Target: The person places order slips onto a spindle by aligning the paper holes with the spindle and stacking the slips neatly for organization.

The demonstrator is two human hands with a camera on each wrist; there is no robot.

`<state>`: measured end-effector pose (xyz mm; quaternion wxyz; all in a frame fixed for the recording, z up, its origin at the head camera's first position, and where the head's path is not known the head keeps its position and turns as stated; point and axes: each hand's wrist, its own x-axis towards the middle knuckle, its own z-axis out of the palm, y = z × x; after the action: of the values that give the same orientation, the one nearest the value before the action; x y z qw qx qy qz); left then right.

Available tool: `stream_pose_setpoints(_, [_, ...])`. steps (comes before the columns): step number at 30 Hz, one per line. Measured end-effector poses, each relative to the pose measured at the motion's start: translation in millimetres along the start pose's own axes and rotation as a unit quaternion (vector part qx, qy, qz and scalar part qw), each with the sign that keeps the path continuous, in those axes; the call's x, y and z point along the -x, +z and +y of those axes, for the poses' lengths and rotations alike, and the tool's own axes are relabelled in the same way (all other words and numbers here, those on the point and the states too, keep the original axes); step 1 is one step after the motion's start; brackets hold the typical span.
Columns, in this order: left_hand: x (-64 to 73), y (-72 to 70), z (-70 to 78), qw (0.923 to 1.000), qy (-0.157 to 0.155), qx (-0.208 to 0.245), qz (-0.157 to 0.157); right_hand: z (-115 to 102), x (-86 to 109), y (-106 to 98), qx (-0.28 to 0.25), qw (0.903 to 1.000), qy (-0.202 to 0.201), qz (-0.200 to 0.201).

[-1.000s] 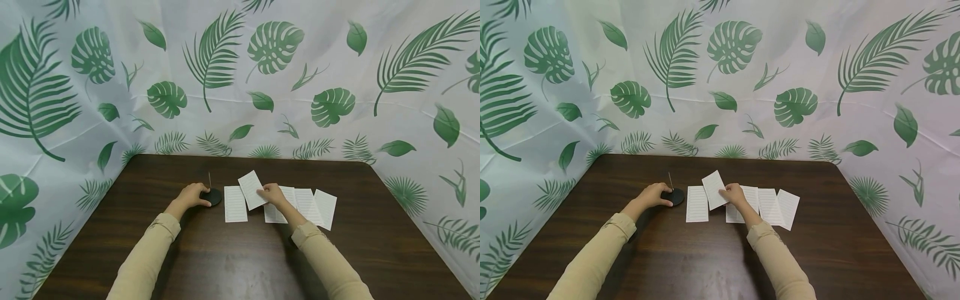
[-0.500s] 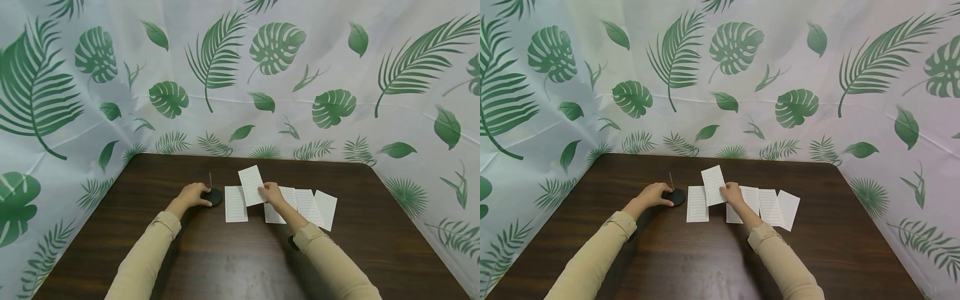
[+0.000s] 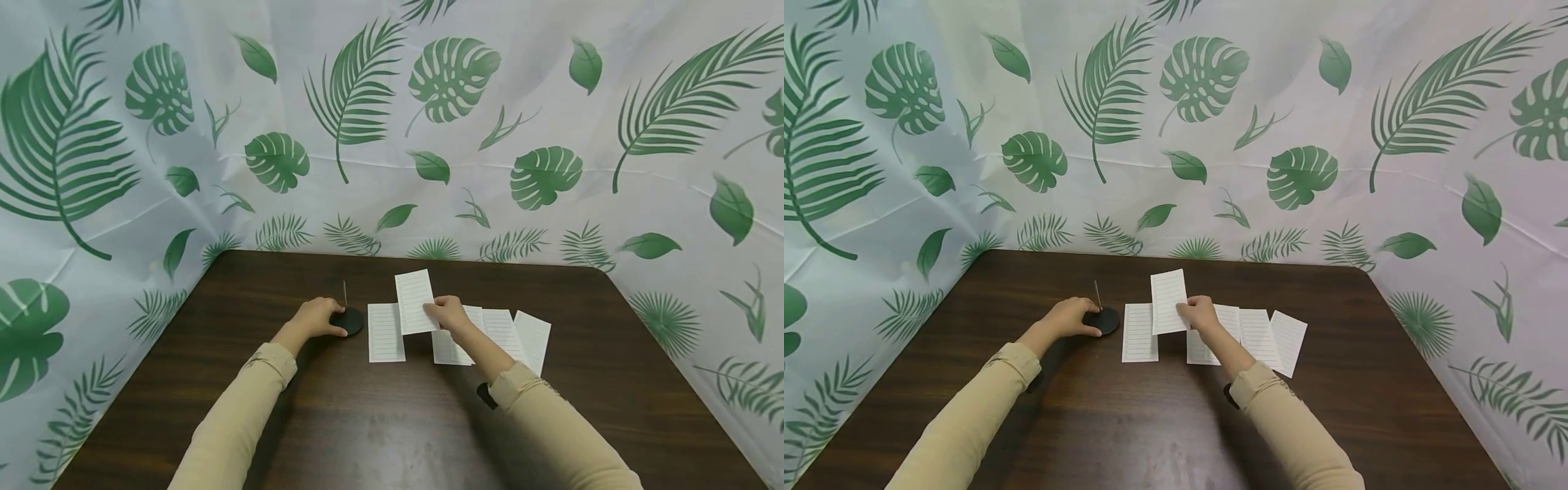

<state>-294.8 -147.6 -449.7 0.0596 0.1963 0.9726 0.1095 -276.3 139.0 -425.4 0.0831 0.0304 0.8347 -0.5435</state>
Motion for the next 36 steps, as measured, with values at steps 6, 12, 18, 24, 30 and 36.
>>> stream_pose_setpoints(6, [1.6, -2.4, 2.3, 1.0000, -0.005, 0.003, -0.007, -5, 2.1, 2, -0.003, 0.9999, 0.011, -0.006])
stream_pose_setpoints(12, [5.7, 1.8, 1.2, 0.9997, -0.013, 0.018, -0.005, -9, 7.1, 5, -0.027, 0.9992, 0.013, -0.028])
stream_pose_setpoints(18, [9.0, 3.5, 0.2, 0.9995, -0.003, 0.032, -0.004, -11, 9.2, 5, -0.029, 0.9989, 0.018, -0.033])
stream_pose_setpoints(24, [19.4, 4.3, -2.7, 0.9998, 0.007, 0.004, 0.019, -11, 14.5, 7, -0.044, 0.9978, 0.009, -0.048])
stream_pose_setpoints(30, [31.3, 5.3, 1.4, 0.9951, -0.004, 0.025, 0.096, -10, 19.2, 10, -0.056, 0.9971, 0.005, -0.051])
stream_pose_setpoints(36, [38.3, 6.8, 13.8, 0.9824, -0.011, 0.103, 0.155, -12, 24.5, 14, -0.075, 0.9953, 0.000, -0.061])
